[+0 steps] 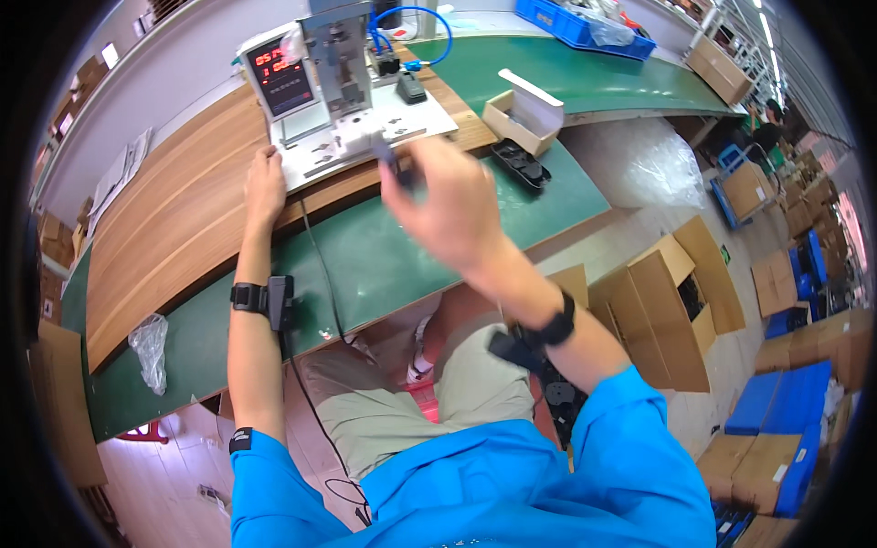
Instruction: Assemble electronic components by placing them into a specialized press machine at a workstation.
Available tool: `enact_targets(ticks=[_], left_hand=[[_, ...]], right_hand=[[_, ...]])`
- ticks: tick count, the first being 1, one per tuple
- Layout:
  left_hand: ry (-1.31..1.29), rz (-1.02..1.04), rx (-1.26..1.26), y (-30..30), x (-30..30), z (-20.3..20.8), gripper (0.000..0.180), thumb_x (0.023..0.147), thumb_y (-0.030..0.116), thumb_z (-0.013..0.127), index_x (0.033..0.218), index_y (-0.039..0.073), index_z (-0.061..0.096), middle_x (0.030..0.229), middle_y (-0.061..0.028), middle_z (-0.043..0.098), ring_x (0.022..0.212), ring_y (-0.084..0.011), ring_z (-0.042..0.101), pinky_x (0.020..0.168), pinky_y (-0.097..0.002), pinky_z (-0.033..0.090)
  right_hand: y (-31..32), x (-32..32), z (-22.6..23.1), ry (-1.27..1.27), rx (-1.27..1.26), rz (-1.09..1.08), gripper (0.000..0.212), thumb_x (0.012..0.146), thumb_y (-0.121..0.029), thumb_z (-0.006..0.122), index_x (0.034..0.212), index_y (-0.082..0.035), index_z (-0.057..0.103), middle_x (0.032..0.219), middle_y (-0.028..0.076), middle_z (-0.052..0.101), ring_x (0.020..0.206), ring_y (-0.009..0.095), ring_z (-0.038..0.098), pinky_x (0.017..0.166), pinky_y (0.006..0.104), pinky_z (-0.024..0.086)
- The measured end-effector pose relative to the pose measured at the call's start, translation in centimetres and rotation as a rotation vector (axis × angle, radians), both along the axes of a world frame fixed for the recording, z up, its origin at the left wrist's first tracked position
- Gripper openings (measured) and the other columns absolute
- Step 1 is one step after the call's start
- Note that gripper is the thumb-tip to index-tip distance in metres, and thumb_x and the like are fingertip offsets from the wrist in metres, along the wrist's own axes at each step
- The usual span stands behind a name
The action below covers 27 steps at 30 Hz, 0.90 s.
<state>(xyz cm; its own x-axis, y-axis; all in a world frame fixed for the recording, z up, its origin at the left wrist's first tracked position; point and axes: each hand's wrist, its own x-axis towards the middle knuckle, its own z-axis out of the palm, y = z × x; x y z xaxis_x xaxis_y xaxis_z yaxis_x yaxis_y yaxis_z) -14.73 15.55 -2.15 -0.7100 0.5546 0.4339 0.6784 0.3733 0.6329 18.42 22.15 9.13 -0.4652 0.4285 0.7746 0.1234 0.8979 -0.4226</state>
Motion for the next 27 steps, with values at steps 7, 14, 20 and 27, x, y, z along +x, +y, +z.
enact_targets(ticks=[7, 14, 20, 27], left_hand=[[0.006, -0.087, 0.017, 2.0, -1.8, -2.1, 0.049, 0.105, 0.038, 0.044, 0.135, 0.002, 0.060, 0.139, -0.0242, 0.061, 0.129, -0.0408, 0.057, 0.110, -0.0484, 0.041], [0.063, -0.191, 0.047, -0.4, -14.8, -3.9, 0.054, 0.108, 0.039, 0.046, 0.141, -0.003, 0.055, 0.142, -0.0240, 0.059, 0.135, -0.0364, 0.055, 0.114, -0.0411, 0.039], [0.013, -0.172, 0.014, 3.5, -9.8, -4.5, 0.056, 0.106, 0.039, 0.047, 0.142, -0.003, 0.054, 0.143, -0.0246, 0.058, 0.136, -0.0346, 0.054, 0.114, -0.0406, 0.038], [0.006, -0.125, 0.024, 1.3, -10.1, -4.0, 0.057, 0.107, 0.040, 0.047, 0.144, -0.004, 0.052, 0.142, -0.0257, 0.059, 0.134, -0.0338, 0.056, 0.114, -0.0399, 0.039]], right_hand=[[-6.3, 20.1, -9.9, -0.248, -0.393, -0.325, 0.020, 0.083, -0.009, 0.076, 0.098, 0.000, 0.065, 0.080, 0.014, 0.063, 0.067, 0.031, 0.067, 0.060, 0.0366, 0.053], [-5.9, 36.8, -33.0, -0.553, -0.874, -0.702, 0.034, 0.087, -0.024, 0.073, 0.109, 0.002, 0.068, 0.107, 0.028, 0.070, 0.106, 0.045, 0.067, 0.093, 0.0495, 0.053], [-10.5, 42.4, -41.7, -0.709, -1.152, -0.890, 0.037, 0.090, -0.029, 0.071, 0.112, 0.001, 0.068, 0.113, 0.030, 0.070, 0.113, 0.044, 0.067, 0.098, 0.0473, 0.052], [-11.1, 40.1, -40.7, -0.520, -0.788, -0.992, 0.058, 0.095, -0.026, 0.067, 0.144, -0.001, 0.048, 0.140, 0.027, 0.045, 0.124, 0.048, 0.049, 0.107, 0.0524, 0.044]])
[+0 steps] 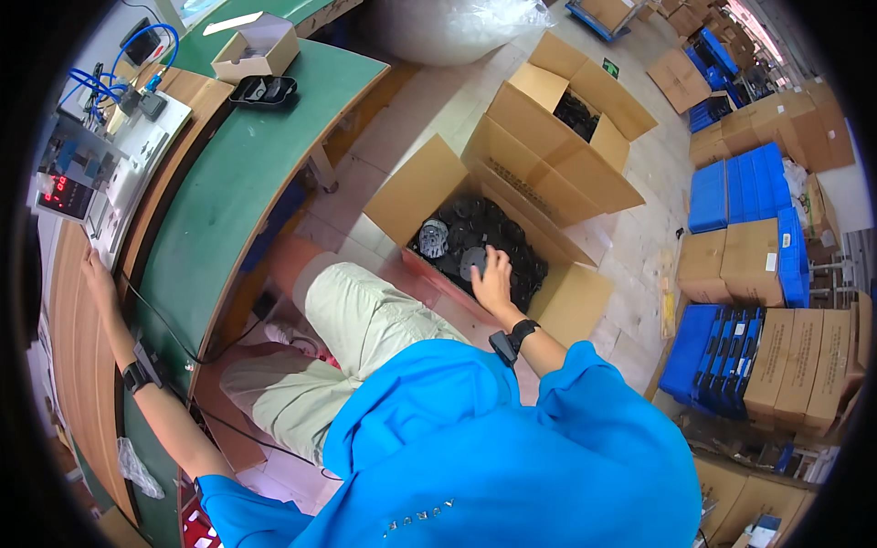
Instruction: Assemble electronic components by placing them into a specialized press machine at a workstation.
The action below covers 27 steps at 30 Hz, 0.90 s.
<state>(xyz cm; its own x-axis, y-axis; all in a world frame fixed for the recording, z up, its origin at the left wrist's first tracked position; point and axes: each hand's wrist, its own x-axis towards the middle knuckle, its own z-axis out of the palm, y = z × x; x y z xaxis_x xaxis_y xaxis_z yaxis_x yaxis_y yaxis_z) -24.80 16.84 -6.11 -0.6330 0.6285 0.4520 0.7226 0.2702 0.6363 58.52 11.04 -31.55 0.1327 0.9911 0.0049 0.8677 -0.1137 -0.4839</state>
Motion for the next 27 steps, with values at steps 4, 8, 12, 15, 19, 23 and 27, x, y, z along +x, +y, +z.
enact_targets(ticks=[4, 8, 12, 15, 19, 23, 27], left_hand=[[-0.024, -0.016, 0.029, 0.8, -0.9, -0.1, 0.058, 0.107, 0.041, 0.046, 0.143, -0.003, 0.052, 0.141, -0.0258, 0.060, 0.133, -0.0339, 0.057, 0.113, -0.0405, 0.040], [-0.052, -0.024, 0.016, 0.7, -1.3, -0.1, 0.059, 0.106, 0.042, 0.046, 0.143, -0.003, 0.052, 0.141, -0.0253, 0.060, 0.133, -0.0335, 0.057, 0.113, -0.0405, 0.040], [0.008, -0.014, -0.009, 0.4, -1.0, -0.2, 0.059, 0.106, 0.043, 0.047, 0.143, -0.003, 0.052, 0.141, -0.0255, 0.060, 0.133, -0.0333, 0.057, 0.112, -0.0401, 0.040], [-0.002, -0.034, 0.005, 0.4, -0.4, 0.0, 0.060, 0.106, 0.043, 0.048, 0.143, -0.004, 0.052, 0.141, -0.0255, 0.060, 0.133, -0.0337, 0.056, 0.112, -0.0401, 0.040], [0.027, -0.023, -0.013, 1.3, 0.9, 0.1, 0.059, 0.106, 0.042, 0.048, 0.142, -0.004, 0.053, 0.140, -0.0255, 0.061, 0.133, -0.0343, 0.056, 0.113, -0.0401, 0.040], [0.000, -0.049, 0.030, 0.8, 1.6, 0.3, 0.058, 0.106, 0.042, 0.048, 0.142, -0.003, 0.054, 0.139, -0.0260, 0.061, 0.133, -0.0349, 0.056, 0.113, -0.0402, 0.039], [0.029, -0.019, 0.015, 0.1, 1.1, 0.6, 0.057, 0.106, 0.041, 0.048, 0.142, -0.003, 0.054, 0.139, -0.0259, 0.061, 0.133, -0.0346, 0.057, 0.113, -0.0402, 0.039]], right_hand=[[-0.8, -2.4, 0.0, 0.159, -0.251, 0.423, 0.057, 0.095, -0.031, 0.067, 0.141, 0.000, 0.054, 0.134, 0.026, 0.057, 0.127, 0.044, 0.054, 0.107, 0.0483, 0.045], [-1.7, -3.8, -0.4, 0.103, -0.493, 0.482, 0.048, 0.096, -0.024, 0.061, 0.140, -0.007, 0.059, 0.135, 0.024, 0.063, 0.126, 0.042, 0.059, 0.106, 0.0470, 0.048], [-1.0, -4.1, -1.0, 0.016, -0.607, 0.271, 0.044, 0.094, -0.018, 0.058, 0.137, -0.015, 0.064, 0.126, 0.023, 0.069, 0.117, 0.043, 0.064, 0.101, 0.0509, 0.051], [-0.2, -3.0, -1.2, -0.025, -0.547, 0.268, 0.041, 0.094, -0.020, 0.056, 0.132, -0.020, 0.068, 0.116, 0.022, 0.072, 0.112, 0.044, 0.067, 0.097, 0.0535, 0.054], [3.1, 1.1, -1.2, -0.130, -0.608, 0.403, 0.034, 0.095, -0.027, 0.062, 0.127, -0.018, 0.071, 0.120, 0.023, 0.071, 0.114, 0.043, 0.066, 0.100, 0.0521, 0.053], [5.2, 4.6, 0.3, 0.055, -0.544, 0.327, 0.033, 0.095, -0.030, 0.067, 0.121, -0.010, 0.073, 0.115, 0.024, 0.072, 0.113, 0.042, 0.067, 0.096, 0.0510, 0.053], [4.1, 1.7, 0.4, -0.118, -0.467, 0.442, 0.032, 0.092, -0.022, 0.062, 0.120, -0.011, 0.074, 0.112, 0.025, 0.072, 0.108, 0.043, 0.068, 0.094, 0.0519, 0.054]])
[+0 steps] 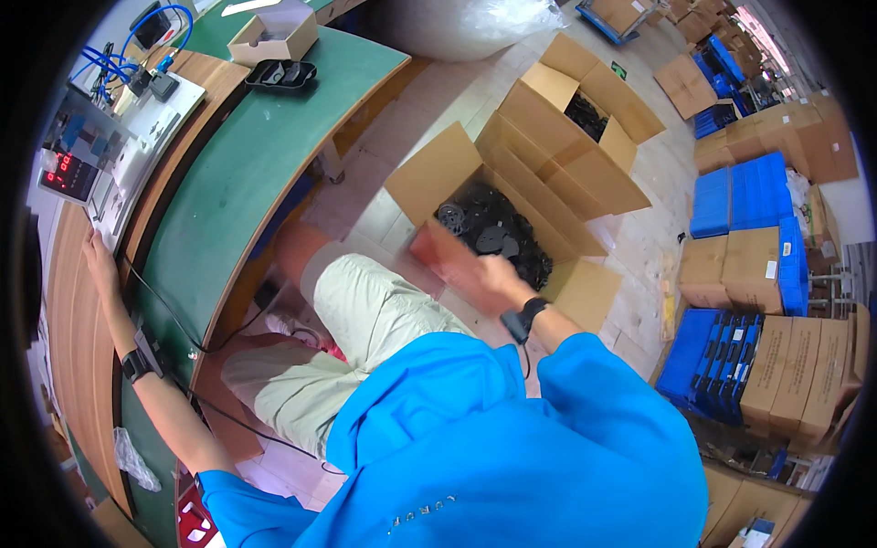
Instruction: Assemble electronic components by placing them into a specialized press machine at a workstation.
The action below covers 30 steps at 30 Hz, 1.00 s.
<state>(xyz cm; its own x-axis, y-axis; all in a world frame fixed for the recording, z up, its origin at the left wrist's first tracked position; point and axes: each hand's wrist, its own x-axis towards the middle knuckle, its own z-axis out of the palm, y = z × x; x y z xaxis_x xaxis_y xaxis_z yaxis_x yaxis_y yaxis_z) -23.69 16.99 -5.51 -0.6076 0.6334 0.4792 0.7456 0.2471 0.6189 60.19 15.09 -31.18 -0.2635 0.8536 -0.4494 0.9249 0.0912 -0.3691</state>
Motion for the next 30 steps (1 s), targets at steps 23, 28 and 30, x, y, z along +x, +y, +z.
enact_targets(ticks=[23, 28, 30], left_hand=[[0.007, -0.013, 0.005, 0.4, 1.3, 0.1, 0.055, 0.106, 0.039, 0.048, 0.141, -0.003, 0.055, 0.141, -0.0259, 0.060, 0.133, -0.0356, 0.057, 0.113, -0.0411, 0.039], [-0.036, -0.025, 0.024, 0.0, 0.6, -0.1, 0.055, 0.106, 0.039, 0.048, 0.141, -0.002, 0.055, 0.141, -0.0264, 0.060, 0.133, -0.0359, 0.056, 0.113, -0.0411, 0.039], [-0.019, -0.024, -0.006, 0.6, 1.3, -0.3, 0.055, 0.106, 0.039, 0.048, 0.141, -0.003, 0.055, 0.141, -0.0260, 0.060, 0.133, -0.0347, 0.056, 0.113, -0.0405, 0.039]], right_hand=[[-2.4, 1.2, 1.7, 0.008, 0.066, -0.135, 0.040, 0.093, -0.020, 0.066, 0.132, -0.010, 0.068, 0.119, 0.025, 0.070, 0.112, 0.045, 0.066, 0.097, 0.0536, 0.053], [-2.7, 2.1, 2.3, 0.012, -0.047, -0.107, 0.039, 0.094, -0.021, 0.067, 0.131, -0.010, 0.069, 0.119, 0.025, 0.070, 0.113, 0.044, 0.066, 0.097, 0.0523, 0.053], [-2.6, 3.9, 2.6, 0.007, -0.060, -0.096, 0.038, 0.093, -0.021, 0.067, 0.130, -0.009, 0.069, 0.119, 0.025, 0.070, 0.113, 0.044, 0.066, 0.097, 0.0518, 0.053]])
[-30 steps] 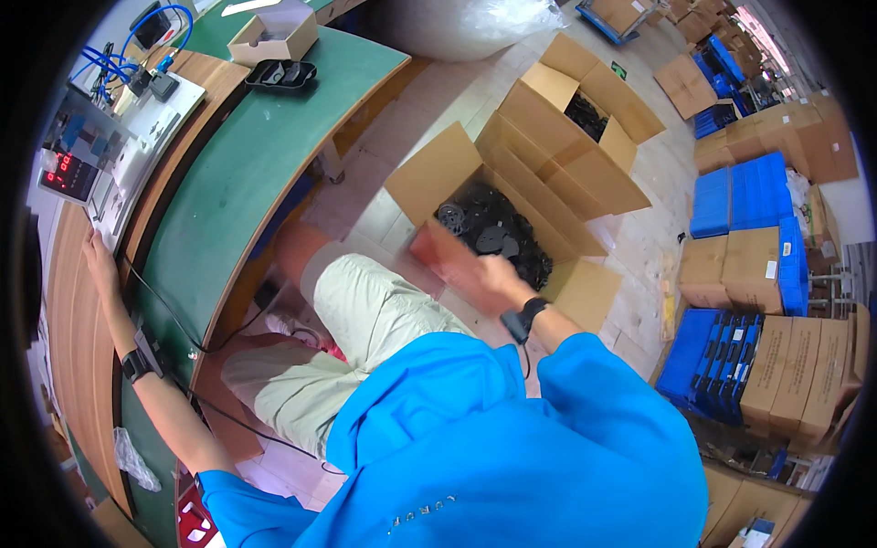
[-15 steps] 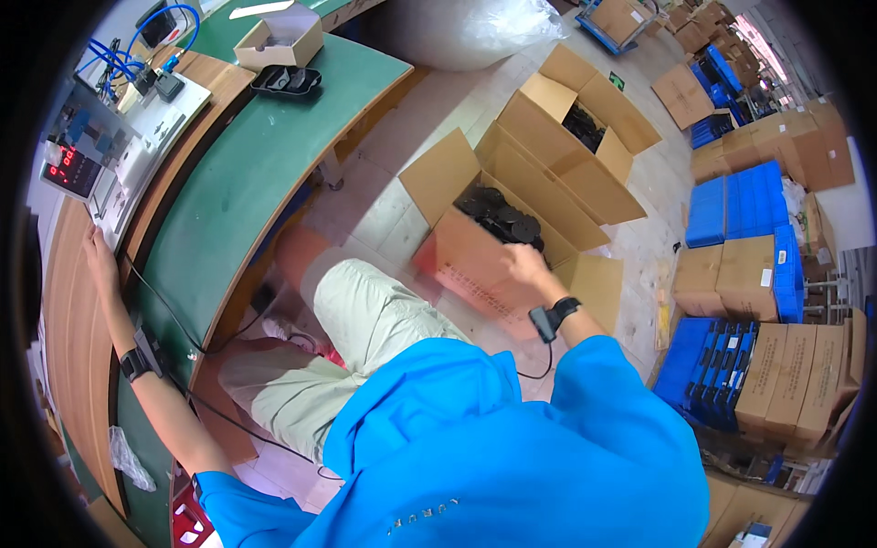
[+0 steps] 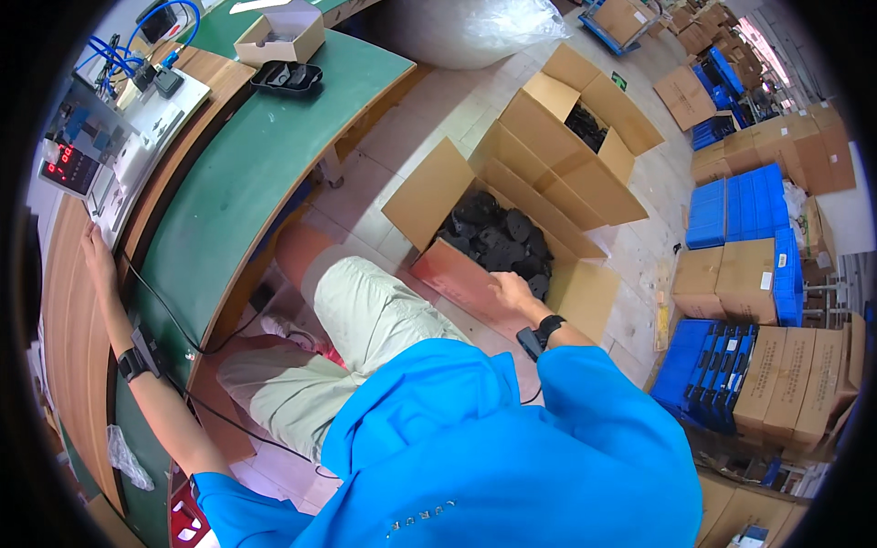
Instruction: Assemble electronic components by placing them into a specialized press machine at a workstation.
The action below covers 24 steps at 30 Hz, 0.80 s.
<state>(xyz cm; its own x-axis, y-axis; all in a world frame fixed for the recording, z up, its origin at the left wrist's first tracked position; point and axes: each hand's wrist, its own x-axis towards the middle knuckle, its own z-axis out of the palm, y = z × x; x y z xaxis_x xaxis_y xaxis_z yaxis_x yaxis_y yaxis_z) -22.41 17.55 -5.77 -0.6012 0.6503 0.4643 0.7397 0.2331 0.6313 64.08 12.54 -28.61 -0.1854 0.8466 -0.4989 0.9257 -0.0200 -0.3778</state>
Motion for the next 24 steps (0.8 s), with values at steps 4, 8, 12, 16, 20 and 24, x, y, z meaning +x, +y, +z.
enact_targets(ticks=[4, 8, 12, 16, 20, 24], left_hand=[[0.057, 0.010, -0.032, -0.5, -2.3, -0.6, 0.055, 0.107, 0.040, 0.047, 0.140, -0.003, 0.056, 0.140, -0.0246, 0.061, 0.133, -0.0330, 0.056, 0.113, -0.0397, 0.039], [0.034, -0.015, 0.023, -1.6, -5.8, -1.0, 0.055, 0.107, 0.040, 0.047, 0.140, -0.004, 0.056, 0.140, -0.0231, 0.060, 0.134, -0.0319, 0.055, 0.114, -0.0391, 0.039], [-0.018, -0.022, 0.012, -0.2, -4.2, -1.7, 0.055, 0.108, 0.040, 0.046, 0.140, -0.003, 0.056, 0.142, -0.0230, 0.059, 0.135, -0.0320, 0.054, 0.115, -0.0391, 0.037], [0.020, -0.014, -0.019, 0.6, -3.5, -1.5, 0.055, 0.108, 0.040, 0.046, 0.141, -0.003, 0.055, 0.142, -0.0228, 0.059, 0.135, -0.0321, 0.054, 0.115, -0.0391, 0.037], [-0.032, -0.075, 0.024, 0.7, -4.8, -2.2, 0.055, 0.109, 0.038, 0.046, 0.142, -0.004, 0.054, 0.144, -0.0221, 0.058, 0.136, -0.0317, 0.053, 0.116, -0.0384, 0.036], [0.086, -0.056, 0.009, -0.9, -8.7, -2.0, 0.055, 0.109, 0.038, 0.045, 0.144, -0.005, 0.053, 0.147, -0.0220, 0.056, 0.139, -0.0307, 0.051, 0.118, -0.0382, 0.034]], right_hand=[[3.6, 3.1, 3.7, 0.029, 0.037, 0.110, 0.036, 0.093, -0.024, 0.069, 0.125, -0.009, 0.071, 0.118, 0.023, 0.071, 0.113, 0.042, 0.066, 0.097, 0.0497, 0.053], [6.5, 3.5, 5.8, 0.101, 0.077, -0.068, 0.035, 0.092, -0.025, 0.070, 0.125, -0.011, 0.071, 0.116, 0.021, 0.073, 0.112, 0.041, 0.067, 0.097, 0.0498, 0.054], [2.1, 0.5, 2.5, -0.115, 0.194, 0.031, 0.037, 0.092, -0.022, 0.067, 0.128, -0.016, 0.069, 0.114, 0.022, 0.072, 0.106, 0.043, 0.068, 0.093, 0.0536, 0.055], [-2.1, -2.1, -0.9, -0.051, 0.146, -0.049, 0.038, 0.091, -0.017, 0.063, 0.128, -0.017, 0.070, 0.112, 0.022, 0.073, 0.104, 0.044, 0.069, 0.091, 0.0541, 0.055], [-3.6, -2.8, -1.1, -0.033, 0.068, -0.061, 0.038, 0.089, -0.016, 0.063, 0.125, -0.017, 0.072, 0.111, 0.022, 0.073, 0.104, 0.043, 0.069, 0.091, 0.0537, 0.055], [-2.3, -0.5, -0.2, -0.020, 0.063, 0.088, 0.035, 0.090, -0.019, 0.067, 0.124, -0.013, 0.072, 0.112, 0.022, 0.072, 0.105, 0.042, 0.069, 0.092, 0.0532, 0.054]])
